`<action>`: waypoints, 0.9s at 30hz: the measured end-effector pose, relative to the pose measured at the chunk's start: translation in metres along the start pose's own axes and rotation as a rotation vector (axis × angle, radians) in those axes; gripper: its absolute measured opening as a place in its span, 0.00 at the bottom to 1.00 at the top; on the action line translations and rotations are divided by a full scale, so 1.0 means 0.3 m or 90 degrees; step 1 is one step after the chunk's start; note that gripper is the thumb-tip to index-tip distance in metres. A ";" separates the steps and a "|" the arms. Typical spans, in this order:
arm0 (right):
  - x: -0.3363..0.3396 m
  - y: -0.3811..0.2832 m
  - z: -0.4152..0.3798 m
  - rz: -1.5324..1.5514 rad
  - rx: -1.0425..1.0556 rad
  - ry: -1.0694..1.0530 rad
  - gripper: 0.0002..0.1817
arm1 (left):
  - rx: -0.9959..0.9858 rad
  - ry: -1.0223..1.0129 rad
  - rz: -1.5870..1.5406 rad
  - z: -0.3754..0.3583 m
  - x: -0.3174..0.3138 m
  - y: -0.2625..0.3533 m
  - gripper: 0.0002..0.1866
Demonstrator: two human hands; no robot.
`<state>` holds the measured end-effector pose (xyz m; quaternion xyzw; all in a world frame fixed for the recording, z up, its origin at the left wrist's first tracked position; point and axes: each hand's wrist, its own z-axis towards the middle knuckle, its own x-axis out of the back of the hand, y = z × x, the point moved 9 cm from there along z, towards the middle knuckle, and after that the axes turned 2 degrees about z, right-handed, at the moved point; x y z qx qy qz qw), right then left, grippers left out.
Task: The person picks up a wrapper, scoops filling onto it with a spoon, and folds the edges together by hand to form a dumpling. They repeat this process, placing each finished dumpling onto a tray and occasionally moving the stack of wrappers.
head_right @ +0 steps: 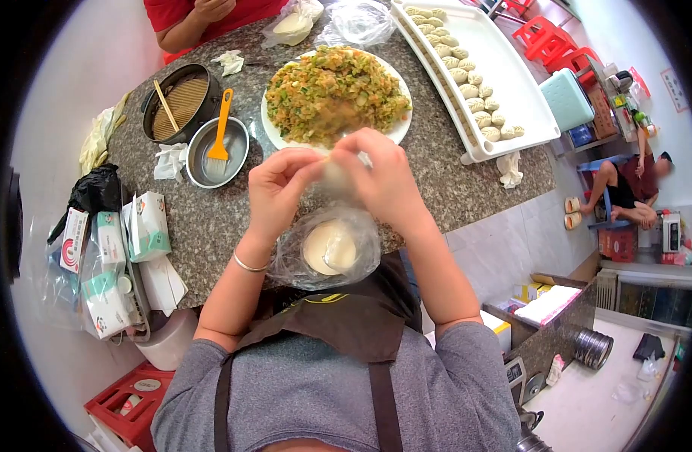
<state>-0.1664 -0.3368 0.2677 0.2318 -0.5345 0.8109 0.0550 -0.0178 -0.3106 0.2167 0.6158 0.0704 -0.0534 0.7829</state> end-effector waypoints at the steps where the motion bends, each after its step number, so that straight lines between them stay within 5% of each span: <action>1: -0.009 0.009 0.004 0.002 -0.018 -0.031 0.09 | 0.001 -0.001 -0.001 -0.001 0.001 0.000 0.05; 16: -0.029 -0.039 0.003 -0.022 0.058 0.004 0.08 | -0.047 -0.016 -0.023 -0.002 -0.014 0.032 0.06; 21: -0.035 -0.006 -0.002 0.001 0.022 0.038 0.09 | 0.255 -0.018 -0.417 -0.024 -0.045 -0.112 0.05; 27: -0.054 0.002 0.013 0.060 -0.038 0.023 0.09 | 0.260 -0.022 -0.439 -0.028 -0.049 -0.110 0.06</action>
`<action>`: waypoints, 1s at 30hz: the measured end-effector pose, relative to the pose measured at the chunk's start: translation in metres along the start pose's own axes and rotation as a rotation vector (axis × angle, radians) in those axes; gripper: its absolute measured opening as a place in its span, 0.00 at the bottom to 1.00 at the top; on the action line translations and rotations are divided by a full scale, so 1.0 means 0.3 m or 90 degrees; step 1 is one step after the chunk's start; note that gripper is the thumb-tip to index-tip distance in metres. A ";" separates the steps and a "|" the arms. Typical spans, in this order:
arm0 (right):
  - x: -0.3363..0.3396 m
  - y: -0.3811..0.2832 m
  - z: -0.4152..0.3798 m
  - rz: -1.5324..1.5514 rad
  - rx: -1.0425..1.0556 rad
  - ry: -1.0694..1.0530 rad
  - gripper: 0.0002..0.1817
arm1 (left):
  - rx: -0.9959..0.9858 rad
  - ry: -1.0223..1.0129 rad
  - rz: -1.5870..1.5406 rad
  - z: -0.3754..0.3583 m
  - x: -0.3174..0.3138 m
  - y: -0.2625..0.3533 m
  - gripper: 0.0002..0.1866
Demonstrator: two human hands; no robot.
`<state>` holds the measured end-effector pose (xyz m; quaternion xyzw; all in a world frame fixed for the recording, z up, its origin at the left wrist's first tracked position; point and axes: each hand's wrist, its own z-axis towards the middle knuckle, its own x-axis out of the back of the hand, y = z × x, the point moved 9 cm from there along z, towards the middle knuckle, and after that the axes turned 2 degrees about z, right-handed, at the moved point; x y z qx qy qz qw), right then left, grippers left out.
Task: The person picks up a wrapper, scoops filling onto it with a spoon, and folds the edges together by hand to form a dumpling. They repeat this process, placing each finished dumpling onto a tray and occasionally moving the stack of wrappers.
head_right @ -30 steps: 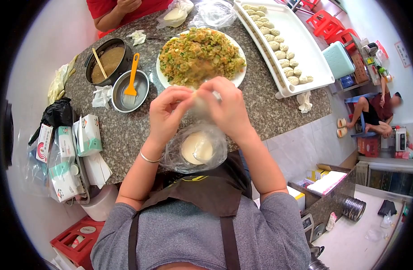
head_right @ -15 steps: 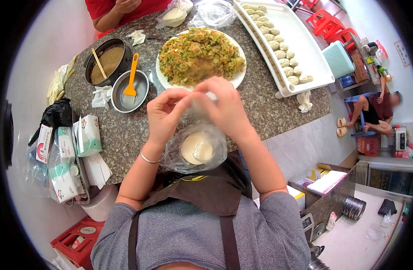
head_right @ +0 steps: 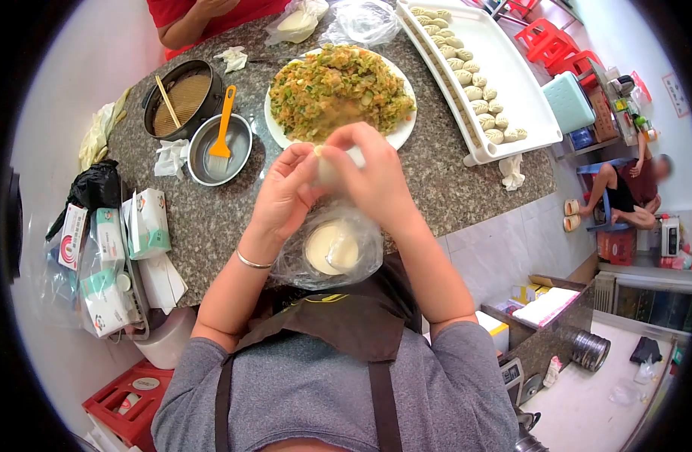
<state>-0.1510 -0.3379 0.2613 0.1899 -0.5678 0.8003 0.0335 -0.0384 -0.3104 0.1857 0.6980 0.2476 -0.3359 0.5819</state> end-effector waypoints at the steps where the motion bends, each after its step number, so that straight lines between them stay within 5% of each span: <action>1: -0.002 -0.005 0.004 0.012 0.009 0.004 0.10 | -0.001 0.001 -0.001 0.001 0.005 0.000 0.06; 14: -0.016 -0.057 -0.004 -0.142 0.168 0.046 0.07 | -0.084 0.019 0.048 0.000 0.002 0.031 0.07; 23: 0.024 -0.027 0.002 -0.095 0.097 0.072 0.05 | -0.004 -0.042 0.060 0.004 -0.021 0.015 0.15; 25: 0.048 0.023 0.007 -0.008 -0.003 0.086 0.05 | 0.016 -0.041 0.033 0.007 -0.023 0.013 0.17; 30: 0.036 0.077 0.032 0.183 -0.050 -0.067 0.06 | 0.119 -0.091 -0.055 0.002 -0.022 -0.026 0.20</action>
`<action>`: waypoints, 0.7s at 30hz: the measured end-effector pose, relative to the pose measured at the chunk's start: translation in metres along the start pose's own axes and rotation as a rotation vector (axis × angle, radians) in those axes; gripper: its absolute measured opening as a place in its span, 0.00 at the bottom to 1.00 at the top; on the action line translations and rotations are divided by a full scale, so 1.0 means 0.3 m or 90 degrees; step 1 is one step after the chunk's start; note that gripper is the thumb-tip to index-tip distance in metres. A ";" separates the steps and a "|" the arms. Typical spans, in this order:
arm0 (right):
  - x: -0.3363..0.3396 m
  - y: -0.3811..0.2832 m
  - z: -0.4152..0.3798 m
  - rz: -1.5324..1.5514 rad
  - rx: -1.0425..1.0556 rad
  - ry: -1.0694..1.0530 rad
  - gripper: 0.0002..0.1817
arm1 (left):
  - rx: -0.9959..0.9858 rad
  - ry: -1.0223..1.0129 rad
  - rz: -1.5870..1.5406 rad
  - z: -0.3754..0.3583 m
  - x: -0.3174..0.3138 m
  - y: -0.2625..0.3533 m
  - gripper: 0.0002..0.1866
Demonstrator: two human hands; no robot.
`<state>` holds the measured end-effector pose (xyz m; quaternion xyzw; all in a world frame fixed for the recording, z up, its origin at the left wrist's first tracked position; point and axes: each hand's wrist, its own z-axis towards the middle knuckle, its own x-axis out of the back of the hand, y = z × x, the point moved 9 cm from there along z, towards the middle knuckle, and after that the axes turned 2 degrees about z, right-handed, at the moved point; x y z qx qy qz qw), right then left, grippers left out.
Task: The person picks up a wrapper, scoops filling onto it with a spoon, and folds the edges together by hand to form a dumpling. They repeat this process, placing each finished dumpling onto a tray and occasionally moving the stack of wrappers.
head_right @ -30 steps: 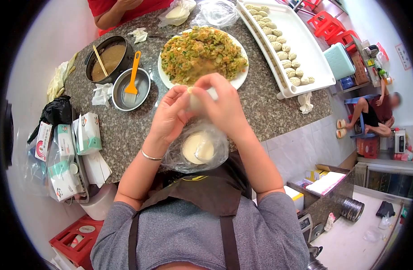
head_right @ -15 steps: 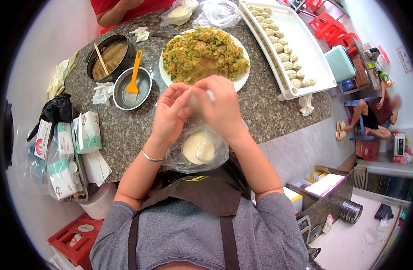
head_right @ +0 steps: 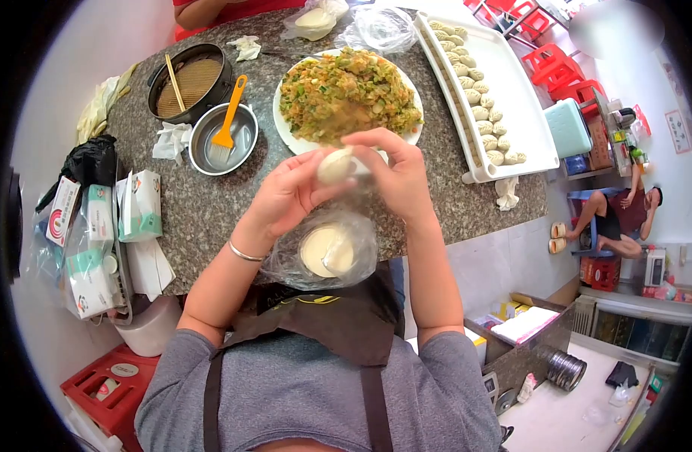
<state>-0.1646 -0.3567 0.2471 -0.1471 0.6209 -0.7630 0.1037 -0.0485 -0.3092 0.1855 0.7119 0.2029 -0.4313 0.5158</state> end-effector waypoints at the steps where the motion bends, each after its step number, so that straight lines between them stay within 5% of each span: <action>1: 0.009 0.005 -0.001 -0.003 -0.001 -0.005 0.06 | -0.004 0.001 -0.004 0.000 0.003 0.000 0.20; 7: 0.033 0.039 -0.010 0.003 0.028 0.034 0.04 | 0.014 0.020 0.023 -0.001 0.006 -0.001 0.21; 10: 0.030 0.007 -0.004 -0.047 0.046 0.009 0.13 | 0.002 0.039 0.060 -0.001 0.003 0.009 0.21; 13: -0.029 -0.073 -0.019 -0.251 0.096 -0.115 0.33 | -0.032 0.071 0.158 0.000 -0.008 0.013 0.27; 15: -0.085 -0.124 -0.056 -0.404 0.221 -0.209 0.29 | -0.032 0.107 0.237 -0.009 0.007 0.014 0.26; 17: -0.069 -0.112 -0.060 -0.416 0.178 -0.238 0.26 | -0.012 0.076 0.267 -0.002 0.037 -0.017 0.27; 21: 0.147 -0.158 -0.006 -0.373 0.035 -0.068 0.20 | 0.011 0.078 0.249 -0.002 0.001 -0.003 0.25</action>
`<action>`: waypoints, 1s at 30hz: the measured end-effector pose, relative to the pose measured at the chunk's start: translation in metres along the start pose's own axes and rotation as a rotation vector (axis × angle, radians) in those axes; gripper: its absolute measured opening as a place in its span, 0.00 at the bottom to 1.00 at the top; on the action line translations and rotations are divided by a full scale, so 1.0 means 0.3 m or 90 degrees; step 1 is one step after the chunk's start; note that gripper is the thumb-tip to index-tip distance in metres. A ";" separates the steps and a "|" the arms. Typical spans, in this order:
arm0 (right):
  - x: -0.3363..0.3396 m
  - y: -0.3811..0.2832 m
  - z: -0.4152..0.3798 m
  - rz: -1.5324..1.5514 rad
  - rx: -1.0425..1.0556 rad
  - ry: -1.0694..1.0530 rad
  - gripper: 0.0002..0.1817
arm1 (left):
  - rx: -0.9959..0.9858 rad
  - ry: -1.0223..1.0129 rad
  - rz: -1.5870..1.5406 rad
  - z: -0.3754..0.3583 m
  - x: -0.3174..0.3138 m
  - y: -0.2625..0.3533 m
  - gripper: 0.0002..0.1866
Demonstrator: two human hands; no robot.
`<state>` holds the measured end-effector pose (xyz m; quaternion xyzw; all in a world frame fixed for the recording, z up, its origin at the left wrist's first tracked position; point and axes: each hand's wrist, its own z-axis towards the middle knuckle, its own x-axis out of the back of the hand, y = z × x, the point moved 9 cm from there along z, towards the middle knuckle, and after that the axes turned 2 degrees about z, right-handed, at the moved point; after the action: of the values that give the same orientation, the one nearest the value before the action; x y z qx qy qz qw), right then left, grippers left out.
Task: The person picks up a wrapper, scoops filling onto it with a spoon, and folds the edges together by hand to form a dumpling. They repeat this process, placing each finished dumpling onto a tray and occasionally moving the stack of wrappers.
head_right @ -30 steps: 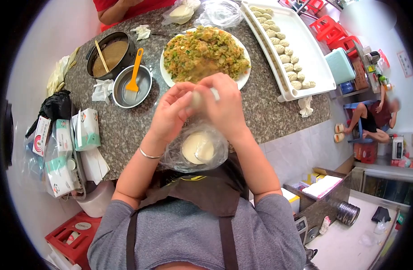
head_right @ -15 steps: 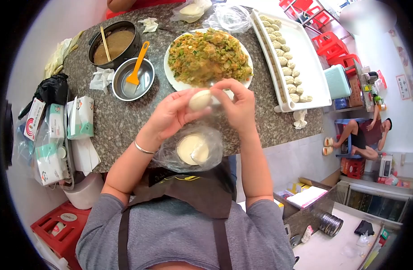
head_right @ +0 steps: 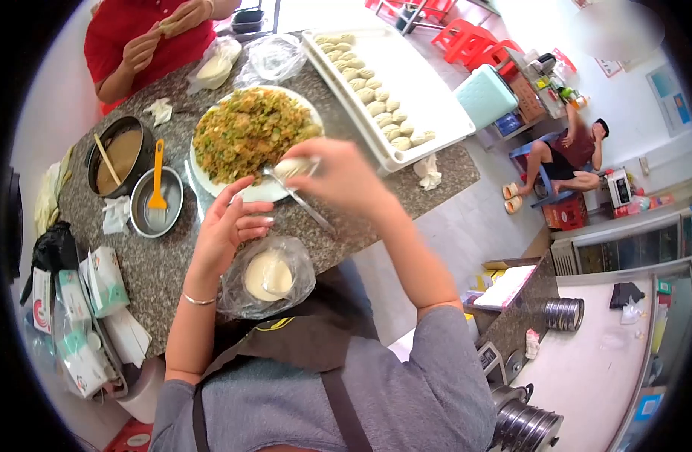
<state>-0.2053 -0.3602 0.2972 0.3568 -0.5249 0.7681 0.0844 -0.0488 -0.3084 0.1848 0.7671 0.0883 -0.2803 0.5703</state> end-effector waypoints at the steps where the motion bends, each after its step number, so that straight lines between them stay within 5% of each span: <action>1: 0.084 0.057 0.002 -0.009 -0.037 0.077 0.19 | -0.009 0.005 0.020 -0.001 0.006 0.006 0.24; 5: 0.451 0.298 0.005 -0.114 -0.054 0.246 0.18 | -0.024 0.014 0.023 -0.004 0.003 0.027 0.23; 8: 0.626 0.519 -0.009 -0.264 -0.181 0.202 0.19 | -0.032 0.020 0.037 -0.001 0.011 0.029 0.22; 13: 0.598 0.641 -0.014 -0.272 -0.269 -0.005 0.17 | -0.042 0.037 0.071 0.006 0.035 0.032 0.19; 20: 0.591 0.648 -0.024 -0.291 -0.279 -0.040 0.16 | -0.105 0.068 0.148 0.005 0.087 0.064 0.18; 22: 0.604 0.634 -0.017 -0.429 -0.254 -0.018 0.18 | -0.114 0.074 0.157 -0.016 0.096 0.079 0.18; 30: 0.562 0.647 -0.020 -0.272 -0.286 -0.052 0.21 | -0.125 0.130 0.177 -0.209 0.161 0.026 0.17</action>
<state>-0.4293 -0.4806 0.2585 0.4621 -0.5977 0.5827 0.2994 0.0153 -0.2618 0.1776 0.7370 0.0662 -0.1095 0.6636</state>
